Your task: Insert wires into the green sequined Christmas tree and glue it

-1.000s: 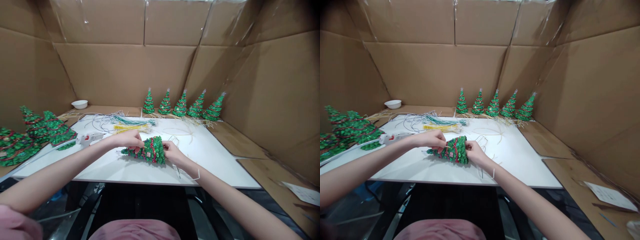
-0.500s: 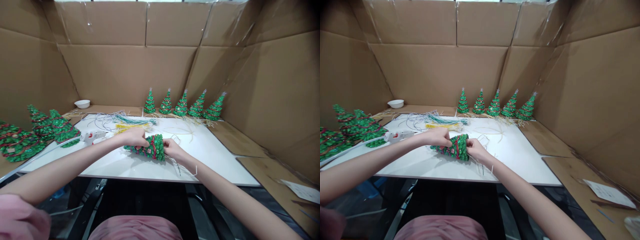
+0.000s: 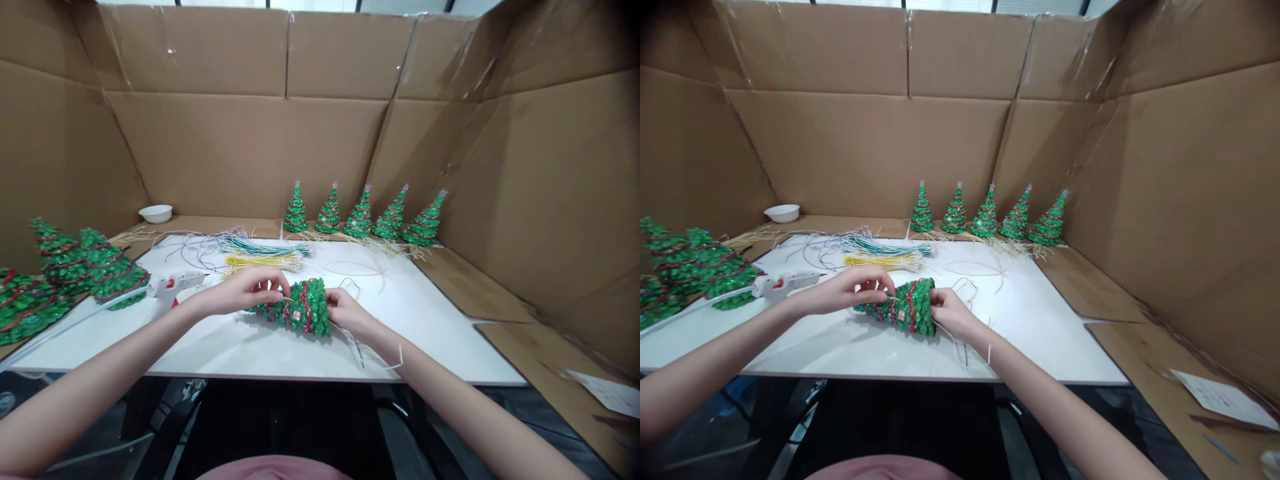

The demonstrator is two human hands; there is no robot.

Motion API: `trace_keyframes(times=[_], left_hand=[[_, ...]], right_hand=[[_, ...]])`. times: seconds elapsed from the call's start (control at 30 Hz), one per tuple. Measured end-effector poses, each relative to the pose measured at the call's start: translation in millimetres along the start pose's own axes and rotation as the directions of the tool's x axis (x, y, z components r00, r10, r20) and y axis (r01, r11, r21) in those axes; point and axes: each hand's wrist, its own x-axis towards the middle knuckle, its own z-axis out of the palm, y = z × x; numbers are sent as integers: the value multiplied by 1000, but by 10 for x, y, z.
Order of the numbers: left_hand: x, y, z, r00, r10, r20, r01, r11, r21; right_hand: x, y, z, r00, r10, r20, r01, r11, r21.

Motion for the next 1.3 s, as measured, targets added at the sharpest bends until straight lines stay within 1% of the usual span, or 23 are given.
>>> trace_keyframes(times=[0.07, 0.17, 0.33, 0.5, 0.73, 0.8, 0.87, 0.97, 1.03, 1.1, 1.13, 1.2, 1.3], left_hand=[[22, -53, 43, 999, 50, -10, -50, 999, -16], [74, -115, 70, 995, 95, -23, -96, 995, -28], [119, -165, 56, 992, 124, -14, -124, 992, -30], [128, -123, 57, 995, 102, -13, -102, 995, 10], [193, -16, 41, 994, 106, 6, -106, 990, 92], [186, -12, 32, 993, 114, -4, -113, 989, 99], [131, -19, 22, 992, 124, -39, -120, 989, 85], [-84, -35, 20, 984, 97, -148, -92, 995, 42], [-323, -56, 44, 974, -17, -226, 31, 998, 55], [-618, -99, 99, 942, -148, -300, 173, 983, 58], [-778, -131, 137, 920, -205, -333, 234, 971, 51], [-1101, -211, 224, 874, -264, -409, 306, 951, 41], [-1528, -336, 344, 746, -343, -571, 395, 918, -36]], right_hand=[[1, 7, -2, 1000, 23, 11, -23, 999, 23], [1, 9, -4, 998, 49, 27, -50, 997, 65], [4, -2, -6, 996, 63, 58, -70, 991, 117], [19, 19, -4, 997, 56, 62, -64, 988, 139], [28, 26, -28, 996, 66, 66, -72, 992, 100], [27, 20, -33, 995, 74, 73, -81, 992, 96], [24, 20, -34, 994, 84, 76, -92, 990, 106], [16, 28, -28, 993, 101, 68, -109, 986, 126], [9, 31, -23, 992, 111, 65, -119, 983, 140], [5, 31, -21, 991, 112, 67, -121, 982, 149], [4, 31, -22, 991, 109, 72, -119, 982, 147], [6, 30, -28, 992, 104, 76, -113, 985, 127], [9, 33, -36, 994, 90, 64, -95, 992, 81]])
